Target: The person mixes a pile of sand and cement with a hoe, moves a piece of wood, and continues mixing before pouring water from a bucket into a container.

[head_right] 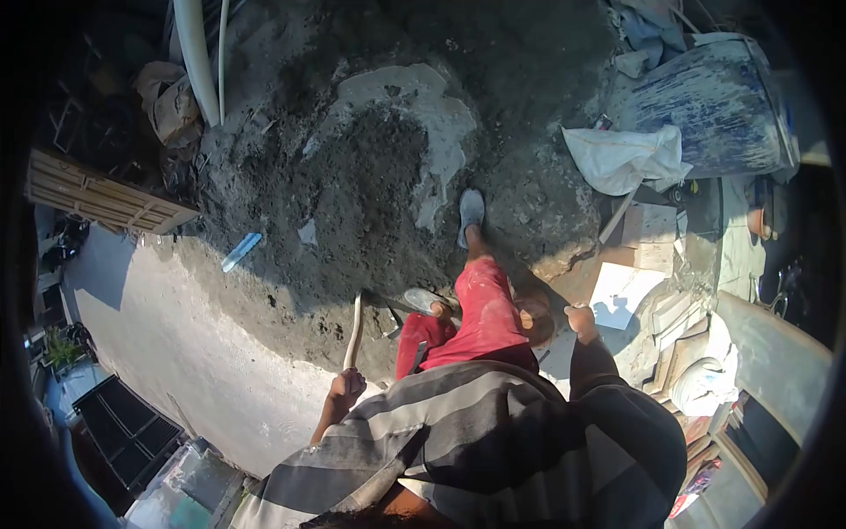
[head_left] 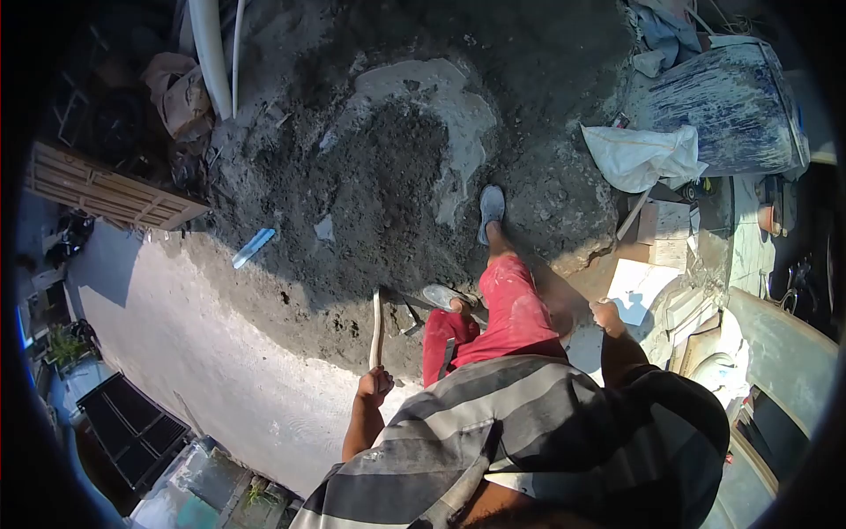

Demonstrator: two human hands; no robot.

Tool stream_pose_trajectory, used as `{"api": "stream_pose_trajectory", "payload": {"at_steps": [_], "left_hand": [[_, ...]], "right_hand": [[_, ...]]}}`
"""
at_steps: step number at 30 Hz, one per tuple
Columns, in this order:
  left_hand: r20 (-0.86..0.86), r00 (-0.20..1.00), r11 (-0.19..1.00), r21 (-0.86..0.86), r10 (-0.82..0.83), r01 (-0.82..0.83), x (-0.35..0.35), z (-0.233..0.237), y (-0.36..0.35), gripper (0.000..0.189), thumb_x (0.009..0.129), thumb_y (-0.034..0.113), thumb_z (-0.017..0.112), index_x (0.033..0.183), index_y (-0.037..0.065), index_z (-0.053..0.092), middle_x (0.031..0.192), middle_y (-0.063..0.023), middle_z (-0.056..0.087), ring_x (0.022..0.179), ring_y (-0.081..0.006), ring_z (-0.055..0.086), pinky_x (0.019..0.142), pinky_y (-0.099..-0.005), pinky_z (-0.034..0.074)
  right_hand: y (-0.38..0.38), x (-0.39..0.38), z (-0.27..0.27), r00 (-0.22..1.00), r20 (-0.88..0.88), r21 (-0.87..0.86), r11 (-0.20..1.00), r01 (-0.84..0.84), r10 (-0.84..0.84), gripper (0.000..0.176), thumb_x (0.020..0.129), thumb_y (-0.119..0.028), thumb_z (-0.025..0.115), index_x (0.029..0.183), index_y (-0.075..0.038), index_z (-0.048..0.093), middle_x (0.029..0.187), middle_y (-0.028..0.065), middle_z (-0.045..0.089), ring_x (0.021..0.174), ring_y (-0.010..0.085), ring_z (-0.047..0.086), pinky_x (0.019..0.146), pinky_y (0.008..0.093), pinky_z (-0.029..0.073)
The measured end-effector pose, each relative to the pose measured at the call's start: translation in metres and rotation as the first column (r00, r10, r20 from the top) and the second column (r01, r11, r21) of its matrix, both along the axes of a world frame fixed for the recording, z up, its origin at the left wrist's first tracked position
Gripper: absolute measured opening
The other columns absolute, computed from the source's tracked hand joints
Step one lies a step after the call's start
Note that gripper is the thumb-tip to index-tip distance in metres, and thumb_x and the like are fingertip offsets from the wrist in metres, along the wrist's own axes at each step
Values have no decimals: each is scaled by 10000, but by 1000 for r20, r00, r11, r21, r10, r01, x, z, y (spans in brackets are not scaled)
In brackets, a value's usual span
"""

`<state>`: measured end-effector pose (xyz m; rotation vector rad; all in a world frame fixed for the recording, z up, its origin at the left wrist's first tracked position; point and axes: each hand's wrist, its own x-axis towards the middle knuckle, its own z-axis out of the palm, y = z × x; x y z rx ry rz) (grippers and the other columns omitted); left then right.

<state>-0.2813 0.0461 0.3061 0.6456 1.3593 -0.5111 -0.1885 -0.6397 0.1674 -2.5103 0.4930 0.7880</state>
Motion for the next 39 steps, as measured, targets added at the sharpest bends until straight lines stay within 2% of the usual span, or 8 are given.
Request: {"api": "stream_pose_trajectory", "payload": {"at_steps": [3, 4, 5, 22, 33, 34, 35, 39], "left_hand": [[-50, 999, 999, 48, -15, 17, -32, -32, -4, 106, 880, 177, 541, 890, 74, 515, 696, -54, 501, 611, -214, 527, 548, -339, 462], [-37, 999, 997, 75, -15, 18, -37, -37, -7, 101, 873, 162, 554, 856, 68, 521, 675, -45, 497, 574, -208, 529, 529, -350, 465], [-19, 999, 998, 45, 49, -48, -51, -54, -6, 93, 861, 138, 564, 830, 57, 530, 656, -47, 500, 557, -208, 540, 531, -351, 477], [176, 892, 904, -190, 416, -384, -107, -38, -28, 164, 854, 206, 542, 931, 64, 566, 718, -21, 557, 572, -139, 527, 501, -268, 455], [160, 746, 757, -12, 646, -653, 61, -33, -65, 101, 833, 123, 532, 889, 41, 515, 711, -42, 554, 548, -128, 526, 475, -263, 441], [180, 742, 747, 54, 646, -663, 79, -20, -78, 114, 835, 128, 529, 896, 32, 520, 699, -45, 555, 542, -128, 523, 473, -265, 438], [179, 710, 722, 2, 681, -692, 90, -9, -88, 128, 840, 132, 520, 907, 23, 526, 682, -45, 554, 541, -128, 522, 478, -264, 439], [86, 738, 725, 141, 669, -674, 169, 91, -149, 205, 861, 175, 488, 992, 23, 529, 736, -32, 563, 548, -101, 530, 492, -245, 450]], "right_hand": [[8, 21, 82, 672, -305, 170, 655, 736, -675, 146, 874, -248, 610, 878, -102, 605, 719, 64, 593, 549, 233, 580, 429, 350, 442], [-15, 17, 83, 778, -397, 448, 637, 627, -486, 152, 879, -249, 605, 894, -103, 567, 704, 52, 547, 491, 185, 524, 356, 311, 375], [-9, 21, 96, 895, -269, 300, 852, 428, -355, 139, 881, -224, 598, 943, -101, 577, 763, 55, 564, 587, 179, 552, 404, 303, 413], [80, 193, 212, 997, 10, 137, 987, -82, 81, 313, 834, -233, 634, 1085, -49, 602, 845, 3, 624, 762, 121, 564, 671, 290, 462], [-22, 342, 166, 986, -78, 86, 986, -139, 146, 303, 841, -216, 640, 1100, -69, 589, 920, 40, 645, 801, 171, 609, 648, 345, 492], [-53, 376, 117, 990, 130, 154, 985, -73, 54, 330, 842, -196, 632, 1136, -62, 564, 955, 54, 643, 805, 187, 615, 697, 359, 481], [21, 422, 183, 943, -234, 178, 944, 280, -235, 365, 836, -205, 632, 1161, -63, 543, 964, 63, 636, 795, 189, 614, 666, 330, 474], [110, 608, 130, 937, 163, 91, 941, -327, 310, 382, 815, -218, 621, 1115, 12, 564, 1022, 165, 657, 832, 224, 650, 734, 346, 495]]}}
